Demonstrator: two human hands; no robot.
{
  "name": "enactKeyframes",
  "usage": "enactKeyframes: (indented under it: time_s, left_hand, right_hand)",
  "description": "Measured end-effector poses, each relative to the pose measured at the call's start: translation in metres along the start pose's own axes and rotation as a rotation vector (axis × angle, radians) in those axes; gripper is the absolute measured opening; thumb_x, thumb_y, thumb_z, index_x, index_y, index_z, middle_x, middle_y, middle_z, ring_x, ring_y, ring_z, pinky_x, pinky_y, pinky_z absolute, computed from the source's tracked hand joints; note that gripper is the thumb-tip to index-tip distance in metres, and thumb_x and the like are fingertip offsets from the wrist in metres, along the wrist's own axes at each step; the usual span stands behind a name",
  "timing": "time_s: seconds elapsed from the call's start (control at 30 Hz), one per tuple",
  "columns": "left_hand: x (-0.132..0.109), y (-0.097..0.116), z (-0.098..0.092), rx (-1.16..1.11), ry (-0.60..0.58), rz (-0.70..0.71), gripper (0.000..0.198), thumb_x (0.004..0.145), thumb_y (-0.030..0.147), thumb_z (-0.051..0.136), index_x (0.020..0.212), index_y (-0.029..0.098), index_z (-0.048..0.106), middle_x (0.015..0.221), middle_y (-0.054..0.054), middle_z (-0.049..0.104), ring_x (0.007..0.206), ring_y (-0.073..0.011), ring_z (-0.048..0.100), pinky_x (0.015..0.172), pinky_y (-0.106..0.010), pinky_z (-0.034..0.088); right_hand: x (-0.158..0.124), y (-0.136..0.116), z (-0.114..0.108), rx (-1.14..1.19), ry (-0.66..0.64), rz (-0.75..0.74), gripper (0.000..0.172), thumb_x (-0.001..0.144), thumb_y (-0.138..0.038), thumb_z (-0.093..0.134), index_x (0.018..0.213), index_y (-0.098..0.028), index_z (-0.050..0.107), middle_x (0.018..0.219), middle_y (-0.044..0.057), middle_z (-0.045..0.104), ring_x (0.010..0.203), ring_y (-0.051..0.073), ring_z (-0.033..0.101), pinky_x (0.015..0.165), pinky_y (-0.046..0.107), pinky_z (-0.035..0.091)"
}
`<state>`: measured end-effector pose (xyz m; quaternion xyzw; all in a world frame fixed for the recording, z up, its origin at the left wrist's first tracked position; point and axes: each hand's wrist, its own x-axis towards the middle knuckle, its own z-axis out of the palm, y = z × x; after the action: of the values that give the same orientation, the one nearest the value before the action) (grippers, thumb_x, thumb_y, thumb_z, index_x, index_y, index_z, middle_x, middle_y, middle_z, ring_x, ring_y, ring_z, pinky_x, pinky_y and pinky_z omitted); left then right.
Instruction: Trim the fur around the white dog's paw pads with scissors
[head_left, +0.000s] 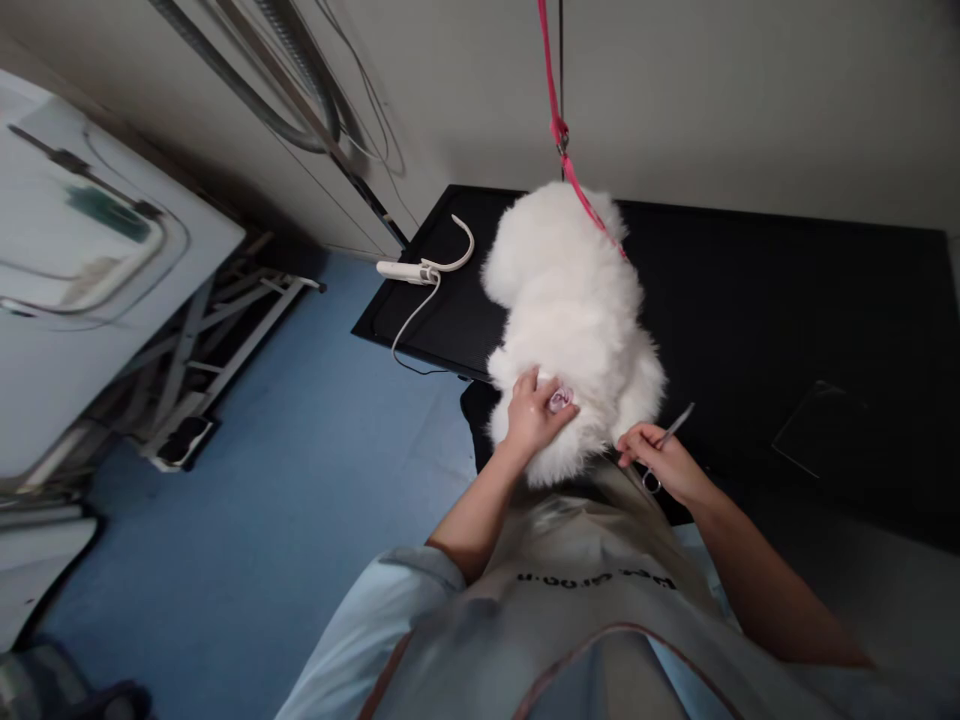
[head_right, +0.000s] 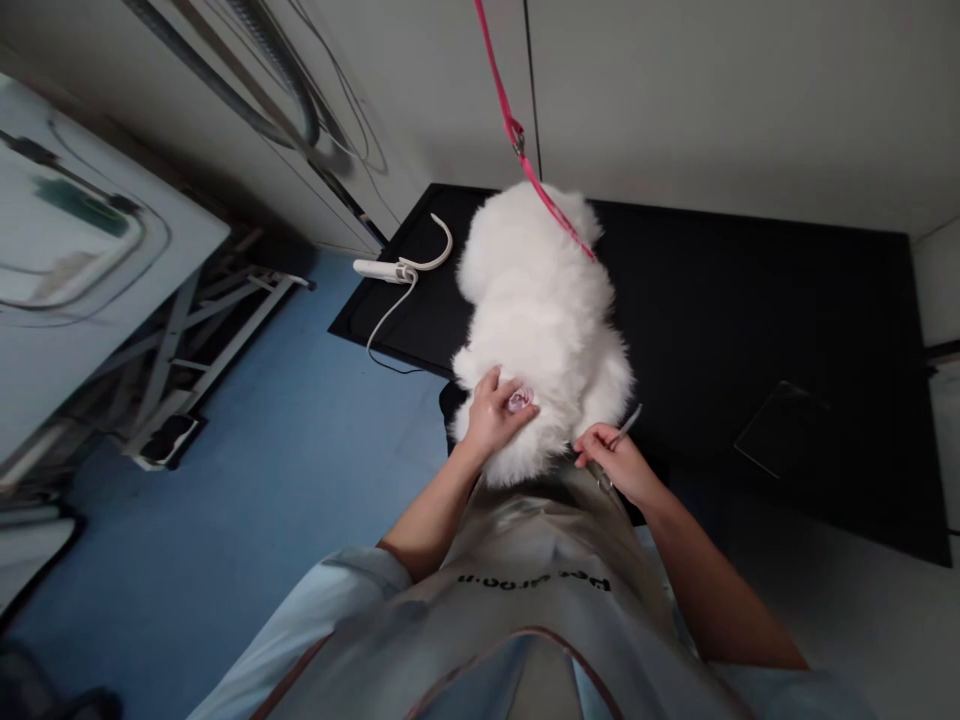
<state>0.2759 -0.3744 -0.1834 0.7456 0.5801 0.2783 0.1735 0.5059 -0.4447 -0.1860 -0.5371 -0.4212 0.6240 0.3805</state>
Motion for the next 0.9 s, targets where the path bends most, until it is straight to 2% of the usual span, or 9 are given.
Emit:
enactKeyframes:
  time_s: [0.1, 0.17, 0.23, 0.33, 0.4, 0.47, 0.57, 0.7, 0.9]
  left_hand:
    - [-0.001, -0.005, 0.005, -0.018, 0.022, -0.011, 0.048, 0.069, 0.045, 0.078, 0.109, 0.019, 0.069, 0.134, -0.017, 0.051, 0.128, -0.0345, 0.047, 0.105, -0.051, 0.039]
    - [-0.001, -0.007, 0.007, -0.024, 0.025, -0.016, 0.047, 0.069, 0.045, 0.078, 0.108, 0.019, 0.069, 0.134, -0.017, 0.051, 0.128, -0.0340, 0.047, 0.106, -0.050, 0.039]
    - [-0.001, -0.008, 0.008, -0.025, 0.025, -0.017, 0.046, 0.069, 0.044, 0.078, 0.108, 0.020, 0.070, 0.134, -0.017, 0.051, 0.128, -0.0339, 0.047, 0.106, -0.050, 0.040]
    - [-0.003, -0.008, 0.010, -0.011, 0.030, 0.004, 0.047, 0.070, 0.045, 0.077, 0.108, 0.019, 0.070, 0.134, -0.018, 0.051, 0.126, -0.0347, 0.048, 0.104, -0.051, 0.040]
    - [-0.005, -0.007, 0.013, 0.007, 0.039, 0.026, 0.048, 0.070, 0.047, 0.076, 0.108, 0.018, 0.070, 0.134, -0.019, 0.051, 0.124, -0.0346, 0.049, 0.103, -0.050, 0.041]
    - [-0.006, -0.006, 0.015, 0.028, 0.052, 0.040, 0.048, 0.071, 0.048, 0.075, 0.109, 0.018, 0.070, 0.134, -0.019, 0.051, 0.123, -0.0343, 0.050, 0.102, -0.050, 0.043]
    - [-0.006, -0.005, 0.018, 0.062, 0.071, 0.051, 0.048, 0.072, 0.047, 0.075, 0.109, 0.018, 0.069, 0.133, -0.018, 0.051, 0.122, -0.0340, 0.050, 0.101, -0.050, 0.043]
    - [-0.005, -0.005, 0.018, 0.082, 0.076, 0.073, 0.047, 0.073, 0.048, 0.074, 0.109, 0.018, 0.069, 0.131, -0.018, 0.052, 0.120, -0.0327, 0.051, 0.100, -0.049, 0.044]
    - [-0.006, -0.002, 0.018, 0.092, 0.087, 0.079, 0.046, 0.073, 0.047, 0.073, 0.109, 0.019, 0.069, 0.129, -0.017, 0.052, 0.120, -0.0323, 0.051, 0.100, -0.048, 0.045]
  right_hand:
    - [-0.010, 0.018, 0.007, 0.048, -0.080, 0.144, 0.049, 0.073, -0.063, 0.064, 0.095, -0.019, 0.065, 0.090, 0.010, 0.073, 0.078, 0.024, 0.072, 0.071, 0.038, 0.054]
    - [-0.022, 0.039, 0.015, 0.061, -0.133, 0.264, 0.054, 0.064, -0.057, 0.073, 0.104, -0.021, 0.064, 0.093, 0.010, 0.074, 0.077, 0.024, 0.072, 0.067, 0.037, 0.054]
    - [-0.035, 0.061, 0.024, 0.000, -0.162, 0.328, 0.054, 0.055, -0.050, 0.078, 0.099, -0.021, 0.065, 0.080, 0.006, 0.074, 0.065, 0.022, 0.069, 0.059, 0.035, 0.051]
    - [-0.048, 0.081, 0.030, -0.219, -0.106, 0.284, 0.035, 0.054, -0.047, 0.074, 0.074, -0.020, 0.065, 0.054, 0.000, 0.063, 0.049, 0.018, 0.057, 0.047, 0.029, 0.042]
    - [-0.048, 0.083, 0.027, -0.391, -0.045, 0.202, 0.030, 0.063, -0.049, 0.065, 0.056, -0.021, 0.056, 0.045, -0.002, 0.054, 0.046, 0.015, 0.050, 0.046, 0.027, 0.037]
    - [-0.042, 0.076, 0.020, -0.505, -0.005, 0.138, 0.038, 0.073, -0.049, 0.051, 0.048, -0.022, 0.045, 0.043, -0.001, 0.048, 0.047, 0.014, 0.047, 0.047, 0.026, 0.035]
    - [-0.028, 0.061, 0.000, -0.572, 0.034, 0.101, 0.036, 0.079, -0.043, 0.038, 0.049, -0.023, 0.042, 0.047, -0.001, 0.048, 0.052, 0.014, 0.047, 0.051, 0.026, 0.034]
    - [-0.018, 0.054, -0.019, -0.675, 0.017, 0.087, 0.029, 0.075, -0.033, 0.043, 0.049, -0.022, 0.039, 0.047, -0.002, 0.045, 0.052, 0.013, 0.043, 0.052, 0.026, 0.029]
    - [-0.034, 0.077, 0.013, -0.792, -0.116, 0.134, 0.026, 0.067, -0.025, 0.060, 0.048, -0.021, 0.044, 0.046, -0.003, 0.047, 0.047, 0.012, 0.045, 0.048, 0.024, 0.028]
